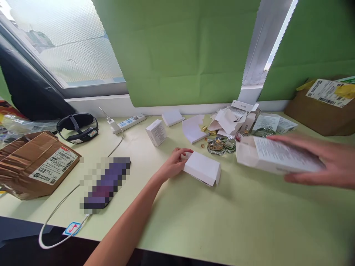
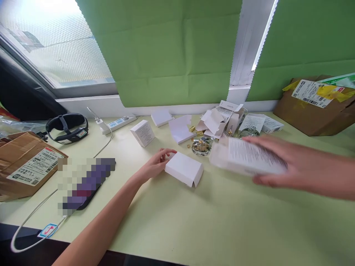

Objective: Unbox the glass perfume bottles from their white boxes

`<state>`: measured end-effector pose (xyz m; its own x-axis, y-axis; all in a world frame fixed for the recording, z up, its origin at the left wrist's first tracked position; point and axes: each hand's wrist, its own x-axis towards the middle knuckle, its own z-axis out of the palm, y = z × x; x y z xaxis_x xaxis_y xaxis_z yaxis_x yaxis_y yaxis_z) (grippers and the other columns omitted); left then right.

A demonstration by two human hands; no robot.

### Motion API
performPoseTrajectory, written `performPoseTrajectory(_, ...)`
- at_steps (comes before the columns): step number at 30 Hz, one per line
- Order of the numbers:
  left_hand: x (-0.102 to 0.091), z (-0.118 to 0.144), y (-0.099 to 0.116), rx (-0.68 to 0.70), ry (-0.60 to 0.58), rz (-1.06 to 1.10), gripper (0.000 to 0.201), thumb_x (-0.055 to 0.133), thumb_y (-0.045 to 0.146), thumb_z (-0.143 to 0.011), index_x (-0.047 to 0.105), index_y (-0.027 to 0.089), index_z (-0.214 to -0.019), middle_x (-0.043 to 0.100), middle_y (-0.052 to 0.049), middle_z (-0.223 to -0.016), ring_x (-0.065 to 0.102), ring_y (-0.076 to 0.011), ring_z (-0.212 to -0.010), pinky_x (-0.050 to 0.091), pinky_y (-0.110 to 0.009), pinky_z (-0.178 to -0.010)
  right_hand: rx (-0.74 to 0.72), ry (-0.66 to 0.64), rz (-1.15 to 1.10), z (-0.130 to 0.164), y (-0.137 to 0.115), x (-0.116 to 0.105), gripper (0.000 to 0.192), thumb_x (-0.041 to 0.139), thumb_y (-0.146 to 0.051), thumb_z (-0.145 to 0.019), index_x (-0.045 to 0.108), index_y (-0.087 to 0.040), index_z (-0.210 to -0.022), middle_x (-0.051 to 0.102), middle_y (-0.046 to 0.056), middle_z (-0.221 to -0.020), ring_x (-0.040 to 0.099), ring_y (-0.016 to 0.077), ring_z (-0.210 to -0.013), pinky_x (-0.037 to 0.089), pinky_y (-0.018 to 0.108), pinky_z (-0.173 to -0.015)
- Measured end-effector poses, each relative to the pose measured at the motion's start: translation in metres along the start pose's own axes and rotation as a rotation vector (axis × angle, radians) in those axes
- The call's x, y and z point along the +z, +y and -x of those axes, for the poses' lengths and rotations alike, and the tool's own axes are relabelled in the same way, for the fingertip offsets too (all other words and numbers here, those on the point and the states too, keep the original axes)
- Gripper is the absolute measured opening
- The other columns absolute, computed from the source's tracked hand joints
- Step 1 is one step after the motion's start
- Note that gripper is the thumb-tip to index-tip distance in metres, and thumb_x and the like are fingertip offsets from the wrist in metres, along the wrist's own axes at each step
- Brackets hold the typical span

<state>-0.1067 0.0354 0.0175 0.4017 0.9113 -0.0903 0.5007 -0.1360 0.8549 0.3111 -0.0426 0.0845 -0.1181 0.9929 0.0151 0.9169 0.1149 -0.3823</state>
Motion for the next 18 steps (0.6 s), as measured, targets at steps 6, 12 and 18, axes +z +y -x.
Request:
performPoseTrajectory(6, 0.002, -0.001, -0.002, 0.117, -0.077, 0.152, 0.043, 0.055, 0.025, -0.087, 0.066, 0.031, -0.129, 0.048, -0.006, -0.135, 0.053, -0.0137, -0.086, 0.046, -0.025, -0.075, -0.132, 0.369, -0.302, -0.061, -0.093, -0.026, 0.115, 0.079, -0.063, -0.072, 0.013, -0.037, -0.162, 0.017, 0.009, -0.17, 0.063, 0.0306, -0.12, 0.057, 0.043, -0.092)
performPoseTrajectory(12, 0.016, -0.008, 0.0, 0.099, 0.121, 0.252, 0.025, 0.06, 0.039, -0.089, 0.07, 0.018, -0.099, 0.064, -0.005, -0.096, 0.055, -0.0148, -0.081, 0.043, -0.022, -0.065, -0.561, -0.477, -0.399, -0.028, -0.127, 0.045, 0.03, 0.065, -0.05, -0.091, 0.076, -0.029, -0.109, 0.073, 0.001, -0.122, 0.066, 0.0232, -0.115, 0.051, 0.036, -0.102)
performPoseTrajectory(18, 0.016, -0.011, -0.002, 0.051, 0.27, 0.412, 0.039, 0.068, 0.054, -0.085, 0.062, 0.016, -0.079, 0.039, 0.006, -0.059, 0.033, -0.0062, -0.052, 0.026, -0.019, -0.047, -0.481, -0.103, -0.27, -0.029, -0.128, 0.133, 0.071, 0.065, -0.041, -0.092, 0.037, -0.023, -0.155, 0.04, 0.01, -0.161, 0.031, 0.0285, -0.15, 0.03, 0.048, -0.122)
